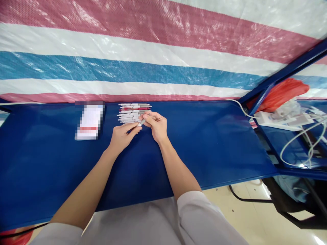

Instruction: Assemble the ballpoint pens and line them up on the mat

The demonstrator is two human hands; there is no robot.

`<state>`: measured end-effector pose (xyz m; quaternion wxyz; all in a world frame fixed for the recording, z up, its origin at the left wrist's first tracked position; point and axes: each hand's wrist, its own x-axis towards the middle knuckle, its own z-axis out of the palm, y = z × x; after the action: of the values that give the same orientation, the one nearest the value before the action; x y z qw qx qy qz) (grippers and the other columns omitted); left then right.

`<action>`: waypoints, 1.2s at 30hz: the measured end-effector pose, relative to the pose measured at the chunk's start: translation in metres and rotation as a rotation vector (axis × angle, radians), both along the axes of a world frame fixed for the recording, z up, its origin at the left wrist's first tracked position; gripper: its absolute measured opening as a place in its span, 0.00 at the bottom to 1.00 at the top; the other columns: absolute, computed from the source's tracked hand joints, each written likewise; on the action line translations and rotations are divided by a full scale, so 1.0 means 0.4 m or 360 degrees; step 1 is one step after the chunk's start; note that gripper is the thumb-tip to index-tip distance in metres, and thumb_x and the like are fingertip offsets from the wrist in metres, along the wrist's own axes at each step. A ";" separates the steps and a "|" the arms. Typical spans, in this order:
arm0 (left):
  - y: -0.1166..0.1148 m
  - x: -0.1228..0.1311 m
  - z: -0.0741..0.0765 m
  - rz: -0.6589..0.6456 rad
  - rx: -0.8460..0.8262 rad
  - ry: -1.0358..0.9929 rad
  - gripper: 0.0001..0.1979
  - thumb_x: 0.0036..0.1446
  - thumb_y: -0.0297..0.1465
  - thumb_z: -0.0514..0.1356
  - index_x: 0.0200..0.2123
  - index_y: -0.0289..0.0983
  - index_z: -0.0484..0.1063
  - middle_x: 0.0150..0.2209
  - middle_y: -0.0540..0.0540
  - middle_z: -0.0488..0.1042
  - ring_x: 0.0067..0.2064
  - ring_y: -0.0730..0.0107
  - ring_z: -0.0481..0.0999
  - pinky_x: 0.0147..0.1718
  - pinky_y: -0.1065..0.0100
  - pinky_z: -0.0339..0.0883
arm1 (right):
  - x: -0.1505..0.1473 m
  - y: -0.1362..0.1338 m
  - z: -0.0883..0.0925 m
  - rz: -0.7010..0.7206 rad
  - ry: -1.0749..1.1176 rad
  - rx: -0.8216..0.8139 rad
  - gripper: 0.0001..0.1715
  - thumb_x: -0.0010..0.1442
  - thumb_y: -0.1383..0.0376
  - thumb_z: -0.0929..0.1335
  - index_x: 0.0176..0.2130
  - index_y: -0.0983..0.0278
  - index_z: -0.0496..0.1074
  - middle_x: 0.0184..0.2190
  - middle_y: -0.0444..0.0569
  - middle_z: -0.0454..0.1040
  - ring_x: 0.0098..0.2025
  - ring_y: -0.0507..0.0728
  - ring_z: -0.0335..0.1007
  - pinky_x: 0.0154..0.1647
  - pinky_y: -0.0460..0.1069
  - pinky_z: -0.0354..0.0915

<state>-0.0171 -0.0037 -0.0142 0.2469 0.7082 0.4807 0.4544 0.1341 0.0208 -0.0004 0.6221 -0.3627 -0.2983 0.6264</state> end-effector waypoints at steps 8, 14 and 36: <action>-0.006 -0.012 0.018 -0.0080 -0.0141 0.0036 0.10 0.59 0.36 0.62 0.39 0.41 0.82 0.32 0.50 0.83 0.33 0.65 0.81 0.39 0.67 0.72 | 0.003 -0.012 0.009 0.0046 -0.0074 0.0078 0.14 0.44 0.58 0.79 0.29 0.60 0.76 0.28 0.42 0.81 0.32 0.52 0.79 0.33 0.46 0.76; -0.007 -0.007 0.028 0.0031 -0.0118 -0.0068 0.11 0.61 0.39 0.61 0.40 0.39 0.79 0.37 0.47 0.83 0.36 0.64 0.82 0.40 0.66 0.73 | 0.019 -0.006 0.019 0.0048 -0.0118 0.0101 0.21 0.44 0.54 0.78 0.38 0.59 0.78 0.37 0.43 0.82 0.40 0.54 0.80 0.34 0.46 0.77; -0.059 0.090 0.058 -0.0067 -0.0514 -0.1185 0.20 0.59 0.46 0.62 0.46 0.36 0.72 0.50 0.38 0.79 0.52 0.56 0.78 0.48 0.57 0.74 | 0.019 -0.079 0.028 -0.0293 -0.0171 0.0211 0.15 0.51 0.54 0.74 0.36 0.60 0.74 0.36 0.43 0.79 0.39 0.53 0.76 0.38 0.48 0.76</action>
<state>0.0190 -0.0275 0.0088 0.5215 0.4571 0.4089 0.5933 0.1418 -0.0107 0.0109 0.6826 -0.3798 -0.3375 0.5254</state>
